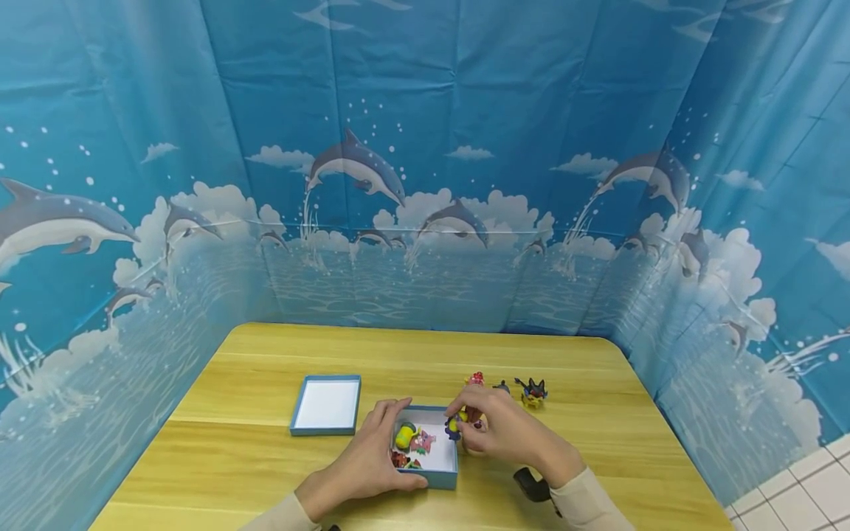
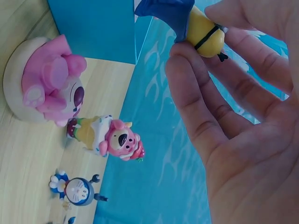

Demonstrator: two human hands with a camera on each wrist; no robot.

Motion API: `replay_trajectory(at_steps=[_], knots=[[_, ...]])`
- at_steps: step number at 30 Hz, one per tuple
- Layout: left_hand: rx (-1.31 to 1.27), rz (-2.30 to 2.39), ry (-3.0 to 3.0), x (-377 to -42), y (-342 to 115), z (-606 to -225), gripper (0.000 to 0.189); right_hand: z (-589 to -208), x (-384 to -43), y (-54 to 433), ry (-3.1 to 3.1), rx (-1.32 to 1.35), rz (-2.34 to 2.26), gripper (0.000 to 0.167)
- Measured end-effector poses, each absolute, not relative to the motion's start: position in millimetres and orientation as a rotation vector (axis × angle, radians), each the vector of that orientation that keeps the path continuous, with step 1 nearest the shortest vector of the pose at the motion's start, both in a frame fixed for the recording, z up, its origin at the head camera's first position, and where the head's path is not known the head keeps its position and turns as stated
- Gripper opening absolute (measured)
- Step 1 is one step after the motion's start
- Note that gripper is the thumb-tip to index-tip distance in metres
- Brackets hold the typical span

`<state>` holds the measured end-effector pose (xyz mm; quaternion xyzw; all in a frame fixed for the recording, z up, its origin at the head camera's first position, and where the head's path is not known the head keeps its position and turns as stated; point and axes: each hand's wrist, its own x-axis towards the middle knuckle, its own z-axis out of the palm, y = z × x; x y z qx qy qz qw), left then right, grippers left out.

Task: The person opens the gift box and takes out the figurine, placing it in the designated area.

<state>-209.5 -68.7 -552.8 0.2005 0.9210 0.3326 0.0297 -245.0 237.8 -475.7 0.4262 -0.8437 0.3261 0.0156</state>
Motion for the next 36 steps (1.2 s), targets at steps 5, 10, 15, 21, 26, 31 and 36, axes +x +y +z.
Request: replay_trajectory(at_steps=[5, 10, 15, 21, 26, 31, 36], knots=[[0.620, 1.019, 2.845, -210, -69, -552, 0.138, -476, -244, 241, -2.596, 1.323, 0.977, 0.023], [0.617, 1.017, 2.847, -210, -69, -552, 0.138, -477, -245, 243, -2.561, 1.339, 0.985, 0.027], [0.613, 1.016, 2.846, -211, -69, -552, 0.138, -476, -245, 247, -2.555, 1.333, 0.974, 0.028], [0.598, 1.031, 2.832, -210, -69, -551, 0.138, -474, -242, 252, -2.652, 1.249, 0.945, 0.027], [0.603, 1.032, 2.832, -210, -69, -552, 0.138, -473, -240, 255, -2.667, 1.220, 0.944, 0.028], [0.600, 1.035, 2.830, -210, -69, -552, 0.138, -475, -241, 259, -2.632, 1.235, 0.943, 0.030], [0.601, 1.033, 2.833, -210, -69, -551, 0.138, -476, -242, 263, -2.616, 1.245, 0.940, 0.032]])
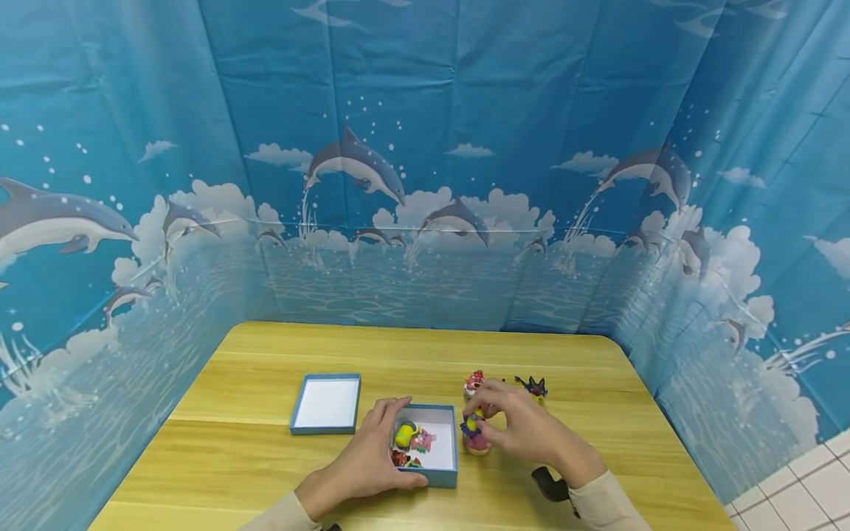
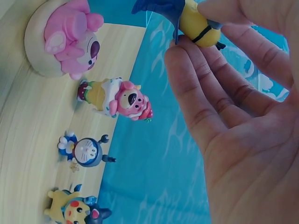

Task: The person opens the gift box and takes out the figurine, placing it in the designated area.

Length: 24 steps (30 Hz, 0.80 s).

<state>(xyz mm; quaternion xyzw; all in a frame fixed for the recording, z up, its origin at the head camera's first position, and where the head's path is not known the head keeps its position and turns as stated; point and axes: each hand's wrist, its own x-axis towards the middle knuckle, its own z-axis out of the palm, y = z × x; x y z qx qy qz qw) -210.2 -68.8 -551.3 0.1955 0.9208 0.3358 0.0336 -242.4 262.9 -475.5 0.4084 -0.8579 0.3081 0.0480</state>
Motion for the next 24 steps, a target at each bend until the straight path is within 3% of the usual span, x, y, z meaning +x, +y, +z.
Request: replay_trajectory(at_steps=[24], knots=[[0.595, 1.029, 2.832, -212, -69, -554, 0.139, -481, -245, 283, -2.614, 1.212, 0.883, 0.038]])
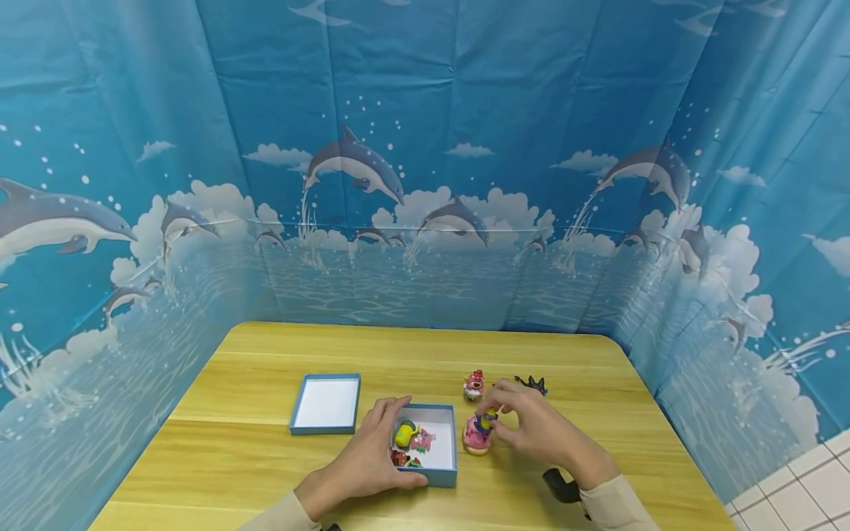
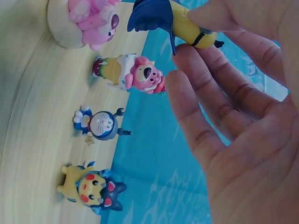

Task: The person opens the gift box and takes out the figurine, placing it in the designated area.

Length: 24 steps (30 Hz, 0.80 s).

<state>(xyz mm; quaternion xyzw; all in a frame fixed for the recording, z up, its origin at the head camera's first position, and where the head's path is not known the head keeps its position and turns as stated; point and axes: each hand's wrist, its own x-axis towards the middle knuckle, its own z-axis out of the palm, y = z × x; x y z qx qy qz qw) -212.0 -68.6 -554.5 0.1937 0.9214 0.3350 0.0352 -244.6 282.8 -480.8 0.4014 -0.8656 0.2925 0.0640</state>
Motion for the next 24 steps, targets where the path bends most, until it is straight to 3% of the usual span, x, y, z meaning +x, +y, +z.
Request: replay_trajectory(at_steps=[24], knots=[[0.590, 1.023, 2.837, -213, -69, -556, 0.140, -491, -244, 304, -2.631, 1.150, 0.830, 0.040]])
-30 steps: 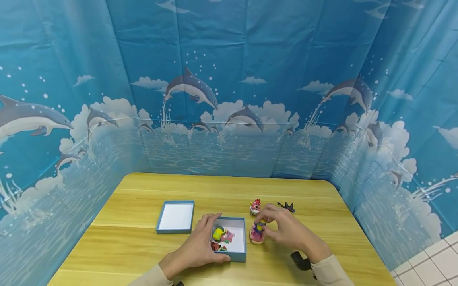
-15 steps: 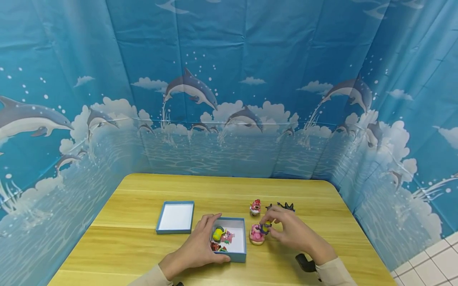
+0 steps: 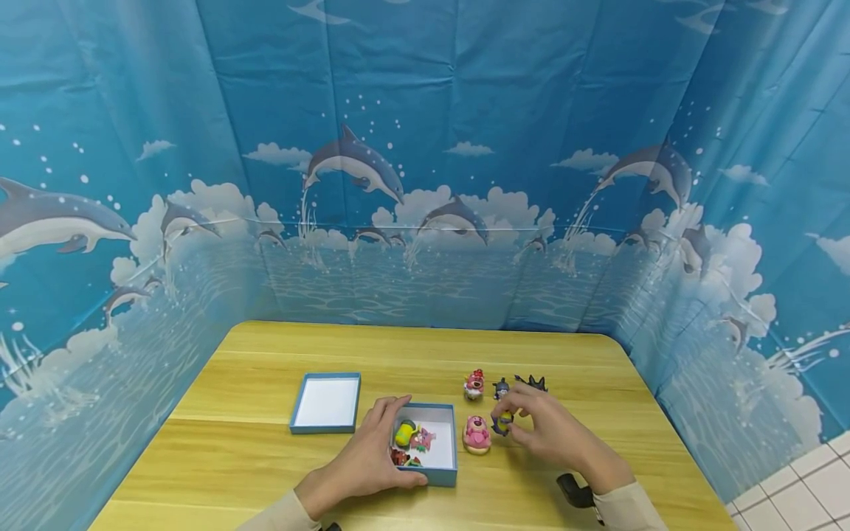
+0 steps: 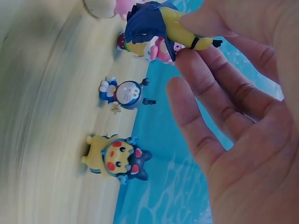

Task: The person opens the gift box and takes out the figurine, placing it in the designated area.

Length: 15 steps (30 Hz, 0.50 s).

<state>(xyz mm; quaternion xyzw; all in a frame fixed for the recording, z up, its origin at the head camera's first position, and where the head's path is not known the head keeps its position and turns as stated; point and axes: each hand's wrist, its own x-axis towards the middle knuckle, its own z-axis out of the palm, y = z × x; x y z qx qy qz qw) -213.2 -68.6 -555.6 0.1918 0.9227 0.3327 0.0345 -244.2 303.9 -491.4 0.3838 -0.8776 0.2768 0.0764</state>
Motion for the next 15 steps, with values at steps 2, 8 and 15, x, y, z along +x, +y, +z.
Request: replay_trajectory(at_steps=[2, 8, 15], knots=[[0.587, 1.020, 2.838, -213, -69, -556, 0.140, -493, -245, 305, -2.634, 1.152, 0.839, 0.040], [0.580, 1.013, 2.839, -213, -68, -557, 0.140, -500, -246, 309, -2.676, 1.120, 0.849, 0.040], [0.579, 1.023, 2.832, -214, -68, -556, 0.139, -508, -249, 314, -2.694, 1.108, 0.809, 0.040]])
